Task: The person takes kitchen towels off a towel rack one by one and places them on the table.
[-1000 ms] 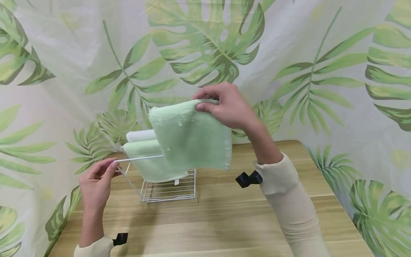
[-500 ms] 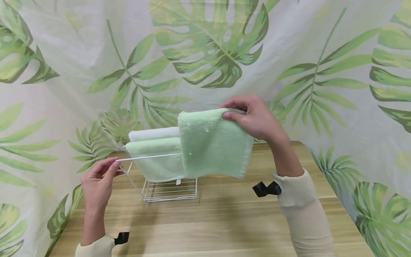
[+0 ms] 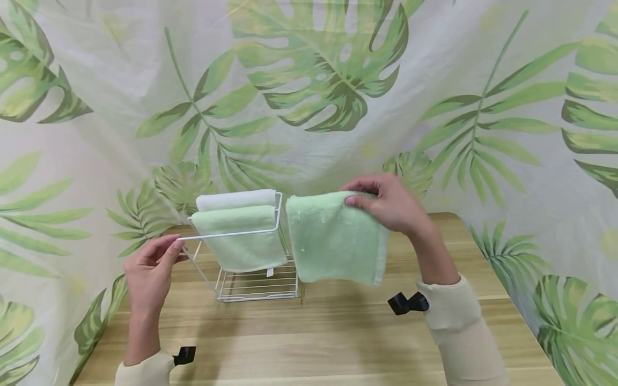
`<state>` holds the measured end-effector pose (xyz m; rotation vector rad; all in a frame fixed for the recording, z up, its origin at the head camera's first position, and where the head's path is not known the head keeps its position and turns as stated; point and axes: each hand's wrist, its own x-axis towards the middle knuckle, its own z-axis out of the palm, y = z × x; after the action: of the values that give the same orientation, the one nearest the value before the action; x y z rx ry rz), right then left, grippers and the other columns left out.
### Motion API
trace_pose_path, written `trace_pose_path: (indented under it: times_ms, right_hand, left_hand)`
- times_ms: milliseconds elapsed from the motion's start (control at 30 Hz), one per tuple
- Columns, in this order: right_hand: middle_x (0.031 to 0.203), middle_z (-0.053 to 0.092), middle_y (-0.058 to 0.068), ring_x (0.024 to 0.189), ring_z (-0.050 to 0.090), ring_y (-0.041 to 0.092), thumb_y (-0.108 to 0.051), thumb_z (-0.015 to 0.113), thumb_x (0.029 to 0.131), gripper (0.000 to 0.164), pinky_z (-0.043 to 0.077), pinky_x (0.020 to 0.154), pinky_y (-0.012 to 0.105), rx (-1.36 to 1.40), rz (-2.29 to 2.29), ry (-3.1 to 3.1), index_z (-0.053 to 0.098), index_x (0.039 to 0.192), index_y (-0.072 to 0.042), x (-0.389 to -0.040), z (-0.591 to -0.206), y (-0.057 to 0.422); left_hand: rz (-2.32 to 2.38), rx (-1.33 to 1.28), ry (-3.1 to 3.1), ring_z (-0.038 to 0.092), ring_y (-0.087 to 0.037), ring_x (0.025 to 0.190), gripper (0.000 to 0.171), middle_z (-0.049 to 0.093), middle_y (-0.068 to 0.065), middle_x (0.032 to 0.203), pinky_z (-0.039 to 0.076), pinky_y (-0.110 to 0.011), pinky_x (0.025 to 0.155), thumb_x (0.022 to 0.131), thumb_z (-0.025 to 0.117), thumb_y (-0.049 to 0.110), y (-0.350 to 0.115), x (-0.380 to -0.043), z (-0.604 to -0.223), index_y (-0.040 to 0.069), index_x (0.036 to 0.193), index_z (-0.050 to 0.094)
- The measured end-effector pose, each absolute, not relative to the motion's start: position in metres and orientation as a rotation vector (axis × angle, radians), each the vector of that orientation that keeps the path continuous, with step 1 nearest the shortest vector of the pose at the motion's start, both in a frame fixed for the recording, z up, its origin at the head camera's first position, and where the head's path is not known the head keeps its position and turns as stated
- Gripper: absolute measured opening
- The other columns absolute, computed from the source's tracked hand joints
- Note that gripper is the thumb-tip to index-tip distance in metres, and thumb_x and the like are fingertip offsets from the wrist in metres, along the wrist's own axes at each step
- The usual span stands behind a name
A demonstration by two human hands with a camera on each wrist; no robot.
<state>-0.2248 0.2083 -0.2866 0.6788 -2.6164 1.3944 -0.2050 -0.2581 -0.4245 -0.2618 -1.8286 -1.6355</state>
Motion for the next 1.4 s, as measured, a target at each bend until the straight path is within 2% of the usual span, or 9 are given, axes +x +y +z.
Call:
trace_pose_path:
  times_ms: [433, 733, 1133, 1267, 1400]
  right_hand:
    - [0.104, 0.079, 0.011, 0.077, 0.069, 0.015, -0.011, 0.074, 0.102, 0.013, 0.061, 0.065, 0.029, 0.732, 1.582, -2.683, 0.081, 0.113, -0.008, -0.225, -0.342, 0.202]
    - [0.106, 0.079, 0.010, 0.089, 0.069, 0.013, -0.010, 0.074, 0.101, 0.014, 0.060, 0.077, 0.025, 0.782, 1.653, -2.728, 0.080, 0.114, -0.007, -0.222, -0.379, 0.196]
    - [0.106, 0.080, 0.008, 0.093, 0.071, 0.011, -0.014, 0.072, 0.103, 0.016, 0.059, 0.081, 0.023, 0.971, 1.705, -2.768, 0.080, 0.115, -0.007, -0.214, -0.411, 0.195]
    - [0.105, 0.078, 0.004, 0.092, 0.070, 0.010, -0.012, 0.072, 0.103, 0.017, 0.060, 0.079, 0.023, 1.057, 1.833, -2.732, 0.078, 0.115, -0.003, -0.211, -0.418, 0.200]
    - [0.103, 0.077, -0.003, 0.090, 0.070, 0.009, -0.008, 0.070, 0.103, 0.019, 0.061, 0.077, 0.023, 1.160, 2.032, -2.659, 0.074, 0.115, 0.006, -0.212, -0.432, 0.206]
  left_hand:
    - [-1.628, -0.271, -1.823, 0.073, -0.005, 0.078, 0.016, 0.077, 0.005, 0.092, 0.066, -0.017, 0.068, 0.097, 0.072, -0.010, -0.259, -0.207, -0.425, -0.018, 0.110, 0.073]
    - [-1.636, -0.281, -1.811, 0.073, -0.005, 0.078, 0.016, 0.076, 0.004, 0.092, 0.066, -0.017, 0.068, 0.097, 0.072, -0.011, -0.260, -0.206, -0.425, -0.019, 0.110, 0.073]
    - [-1.640, -0.306, -1.801, 0.074, -0.005, 0.076, 0.017, 0.077, 0.003, 0.093, 0.066, -0.017, 0.067, 0.096, 0.072, -0.011, -0.259, -0.206, -0.426, -0.022, 0.110, 0.070]
    - [-1.635, -0.298, -1.811, 0.074, -0.006, 0.076, 0.015, 0.077, 0.003, 0.093, 0.067, -0.018, 0.068, 0.096, 0.072, -0.011, -0.259, -0.206, -0.427, -0.019, 0.109, 0.073]
    - [-1.641, -0.293, -1.811, 0.075, -0.007, 0.076, 0.015, 0.077, 0.002, 0.093, 0.067, -0.018, 0.067, 0.096, 0.072, -0.011, -0.259, -0.206, -0.428, -0.018, 0.109, 0.073]
